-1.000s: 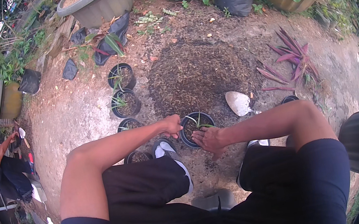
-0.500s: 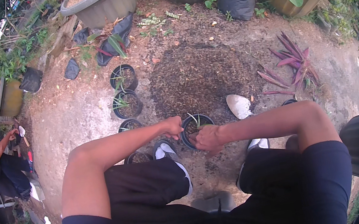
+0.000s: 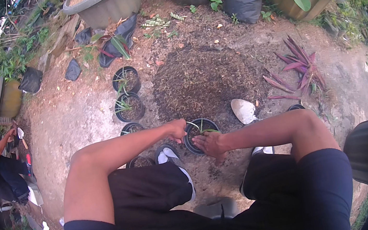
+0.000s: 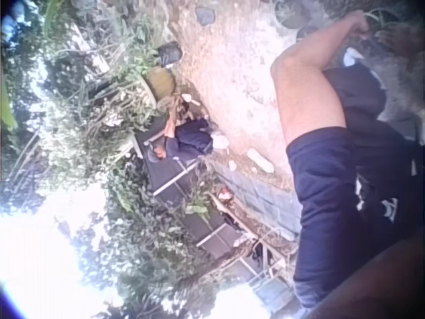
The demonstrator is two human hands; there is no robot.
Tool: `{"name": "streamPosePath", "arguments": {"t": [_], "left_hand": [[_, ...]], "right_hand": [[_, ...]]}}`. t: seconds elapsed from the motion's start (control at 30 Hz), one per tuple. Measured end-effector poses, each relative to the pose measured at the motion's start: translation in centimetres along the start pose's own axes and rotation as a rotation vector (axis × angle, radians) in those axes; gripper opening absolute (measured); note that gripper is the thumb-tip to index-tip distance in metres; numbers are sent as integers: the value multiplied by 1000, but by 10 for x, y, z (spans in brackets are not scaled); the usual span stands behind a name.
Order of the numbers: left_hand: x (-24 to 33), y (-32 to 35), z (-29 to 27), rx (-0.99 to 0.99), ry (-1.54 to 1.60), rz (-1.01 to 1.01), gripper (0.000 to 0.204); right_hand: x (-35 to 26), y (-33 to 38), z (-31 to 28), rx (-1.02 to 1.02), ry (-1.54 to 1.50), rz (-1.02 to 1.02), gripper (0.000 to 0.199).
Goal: The person uses a trowel to scoop soil from a pile into a small black pot containing a seedling, pressing the soil down by hand to secure the plant.
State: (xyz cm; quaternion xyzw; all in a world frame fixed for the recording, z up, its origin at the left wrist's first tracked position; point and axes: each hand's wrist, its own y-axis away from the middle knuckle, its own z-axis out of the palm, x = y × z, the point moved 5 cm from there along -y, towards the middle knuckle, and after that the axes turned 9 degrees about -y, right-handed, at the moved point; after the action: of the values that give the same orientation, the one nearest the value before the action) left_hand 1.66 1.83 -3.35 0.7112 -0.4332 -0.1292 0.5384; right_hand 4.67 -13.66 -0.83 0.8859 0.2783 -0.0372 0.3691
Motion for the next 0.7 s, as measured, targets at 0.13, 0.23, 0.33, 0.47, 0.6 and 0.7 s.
{"name": "streamPosePath", "arguments": {"t": [0.13, 0.23, 0.33, 0.47, 0.6, 0.7], "left_hand": [[-1, 0, 1, -9, 31, -1, 19], [-5, -3, 1, 5, 41, 5, 20], [-5, -4, 2, -1, 38, -1, 21], [1, 1, 0, -8, 10, -12, 19], [1, 2, -1, 32, 34, 3, 18], [1, 1, -1, 42, -23, -8, 16]], "right_hand": [[-1, 16, -4, 86, -22, -55, 116], [-7, 26, 4, 88, -71, -34, 116], [-7, 34, 7, 82, -35, -16, 117], [-3, 32, 11, 83, -28, 21, 118], [-2, 24, 19, 38, -78, 27, 117], [-1, 18, 20, 20, -84, 38, 117]]}}
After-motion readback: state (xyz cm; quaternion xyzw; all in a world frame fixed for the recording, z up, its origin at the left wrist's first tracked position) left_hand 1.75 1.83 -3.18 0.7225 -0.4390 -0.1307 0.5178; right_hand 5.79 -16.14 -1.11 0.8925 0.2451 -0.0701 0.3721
